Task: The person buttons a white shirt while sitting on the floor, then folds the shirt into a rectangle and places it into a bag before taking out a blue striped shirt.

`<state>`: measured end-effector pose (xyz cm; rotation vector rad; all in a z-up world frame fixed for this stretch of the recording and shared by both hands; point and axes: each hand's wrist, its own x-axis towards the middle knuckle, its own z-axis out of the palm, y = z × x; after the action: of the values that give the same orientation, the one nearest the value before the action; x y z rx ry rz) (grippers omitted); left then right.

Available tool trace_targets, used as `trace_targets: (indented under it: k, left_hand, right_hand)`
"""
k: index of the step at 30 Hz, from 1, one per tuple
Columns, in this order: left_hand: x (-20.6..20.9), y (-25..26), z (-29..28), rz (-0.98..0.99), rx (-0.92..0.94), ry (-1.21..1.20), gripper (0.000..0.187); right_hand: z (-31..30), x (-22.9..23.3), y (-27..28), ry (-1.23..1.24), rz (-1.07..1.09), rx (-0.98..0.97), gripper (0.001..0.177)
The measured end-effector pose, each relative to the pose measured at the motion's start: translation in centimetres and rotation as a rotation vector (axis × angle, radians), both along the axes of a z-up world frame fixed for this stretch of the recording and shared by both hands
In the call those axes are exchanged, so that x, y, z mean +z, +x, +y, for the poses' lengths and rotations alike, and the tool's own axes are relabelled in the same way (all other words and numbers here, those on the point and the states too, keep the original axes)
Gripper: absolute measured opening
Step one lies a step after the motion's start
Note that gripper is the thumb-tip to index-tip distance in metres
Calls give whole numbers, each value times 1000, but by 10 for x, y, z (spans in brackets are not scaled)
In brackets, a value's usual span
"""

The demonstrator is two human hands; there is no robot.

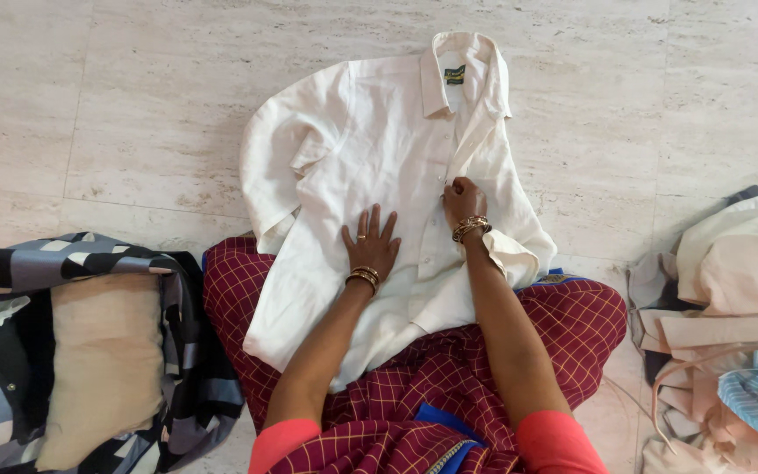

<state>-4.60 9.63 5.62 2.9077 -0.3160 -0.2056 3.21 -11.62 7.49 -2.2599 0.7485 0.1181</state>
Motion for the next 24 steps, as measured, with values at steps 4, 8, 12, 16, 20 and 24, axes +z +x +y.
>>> trace_targets:
  k: [4,8,12,16,20,24]
  left_hand:
    - [-17,36,-23,176,117,-163,23]
    - [-47,102,-89,-28,226,-761,14]
    - [-55,124,-123,77,270,-650,10]
    - [-52,122,-123,132,277,-629,8]
    - [-57,118,-127,44,116,-428,12]
    - [-65,124,-134,39,118,-347,9]
  right_hand:
    - [-15,-19,3,63,-75,81,31]
    - [-24,-31,7,116,-18,84,33]
    - [-20,-34,8,23,18,69,36]
    - [-18,-45,12,-74,22,55,42]
    - [-22,-54,12,-112,27,78,41]
    - [-19,-52,12,-132,52,67,35]
